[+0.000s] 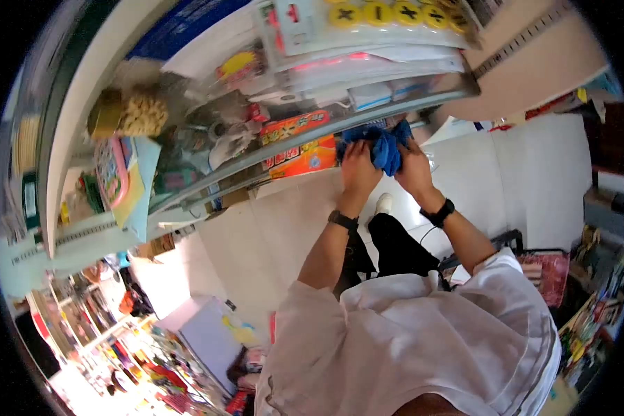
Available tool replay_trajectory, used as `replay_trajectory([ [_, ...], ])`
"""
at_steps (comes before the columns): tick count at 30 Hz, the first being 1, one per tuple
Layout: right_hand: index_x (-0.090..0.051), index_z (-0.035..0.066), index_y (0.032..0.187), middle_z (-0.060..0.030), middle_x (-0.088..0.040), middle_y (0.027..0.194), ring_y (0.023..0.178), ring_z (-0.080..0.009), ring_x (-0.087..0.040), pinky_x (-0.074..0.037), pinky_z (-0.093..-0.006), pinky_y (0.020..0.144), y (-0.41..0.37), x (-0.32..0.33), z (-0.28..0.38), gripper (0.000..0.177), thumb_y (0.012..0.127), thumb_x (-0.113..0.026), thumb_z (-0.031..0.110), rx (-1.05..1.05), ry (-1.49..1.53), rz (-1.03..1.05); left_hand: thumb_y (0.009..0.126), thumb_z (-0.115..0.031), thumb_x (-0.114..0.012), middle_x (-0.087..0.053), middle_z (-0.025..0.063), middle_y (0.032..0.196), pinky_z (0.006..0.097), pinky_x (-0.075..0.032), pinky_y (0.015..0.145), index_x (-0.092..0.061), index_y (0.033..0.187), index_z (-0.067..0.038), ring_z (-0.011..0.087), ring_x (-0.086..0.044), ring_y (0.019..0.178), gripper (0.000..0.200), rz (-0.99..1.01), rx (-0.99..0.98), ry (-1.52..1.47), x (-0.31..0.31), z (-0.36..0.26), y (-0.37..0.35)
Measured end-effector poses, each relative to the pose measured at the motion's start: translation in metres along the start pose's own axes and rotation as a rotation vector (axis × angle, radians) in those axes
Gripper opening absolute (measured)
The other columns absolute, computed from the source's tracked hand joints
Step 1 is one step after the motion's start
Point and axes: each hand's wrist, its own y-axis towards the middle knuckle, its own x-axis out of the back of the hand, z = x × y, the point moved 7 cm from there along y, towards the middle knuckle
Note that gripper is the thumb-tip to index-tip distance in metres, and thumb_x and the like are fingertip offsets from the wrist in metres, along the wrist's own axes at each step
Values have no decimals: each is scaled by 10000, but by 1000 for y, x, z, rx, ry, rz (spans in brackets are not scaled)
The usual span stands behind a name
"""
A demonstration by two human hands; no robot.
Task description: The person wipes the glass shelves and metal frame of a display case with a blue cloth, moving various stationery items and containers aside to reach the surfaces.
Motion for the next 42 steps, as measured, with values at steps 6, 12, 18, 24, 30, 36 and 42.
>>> replay_trajectory([
  [6, -670, -4, 1085, -231, -697, 1013, 963, -371, -683, -530, -395, 848, -64, -38, 14, 308, 783, -673, 56, -153, 408, 251, 763, -93, -638, -676, 259, 1013, 474, -515, 844, -628, 1106, 4, 447, -641, 979, 356, 230, 374, -460, 6, 45, -89],
  [12, -590, 50, 1280, -274, -586, 1236, 1118, -418, -608, -508, -423, 947, -69, -58, 124, 539, 754, -701, 21, 107, 411, 310, 763, -124, -700, -630, 207, 1177, 440, -505, 885, -615, 1142, 8, 400, -611, 1063, 410, 16, 157, -333, 120, 83, -119],
  [18, -525, 63, 1359, -275, -542, 1263, 1171, -455, -528, -481, -476, 987, -24, -144, 259, 692, 696, -708, -9, 332, 236, 212, 714, -80, -690, -600, 84, 1274, 430, -459, 990, -652, 1192, -72, 331, -545, 1176, 480, -277, -117, -4, 249, 163, -95],
  [24, -668, -45, 1073, -234, -535, 1287, 1275, -409, -460, -423, -430, 1062, -2, -285, 302, 394, 689, -636, 36, 574, -138, 44, 721, -82, -676, -579, 33, 1319, 436, -414, 1056, -650, 1207, -64, 320, -470, 1262, 487, -104, 23, 279, 261, 294, -110],
  [30, -704, 0, 974, -208, -612, 1165, 1178, -387, -529, -473, -463, 1003, -3, -302, 351, 278, 707, -645, 52, 668, -203, 98, 721, -107, -691, -596, 54, 1288, 458, -400, 1072, -655, 1190, -61, 319, -489, 1249, 473, -211, 64, 280, 283, 337, -138],
  [36, -647, -25, 1054, -224, -534, 1291, 1250, -414, -459, -444, -426, 1035, -17, -276, 300, 398, 662, -674, 37, 438, -247, 155, 718, -116, -693, -607, 52, 1227, 500, -422, 994, -671, 1128, -65, 314, -529, 1165, 413, -195, -72, 264, 253, 292, -119],
  [42, -619, 12, 1189, -231, -612, 1182, 1102, -410, -575, -487, -440, 969, -43, -206, 272, 429, 763, -627, 60, 110, 116, 320, 734, -61, -627, -650, 167, 997, 442, -518, 809, -669, 1076, -23, 399, -621, 943, 346, 75, 342, -238, 172, 296, -143],
])
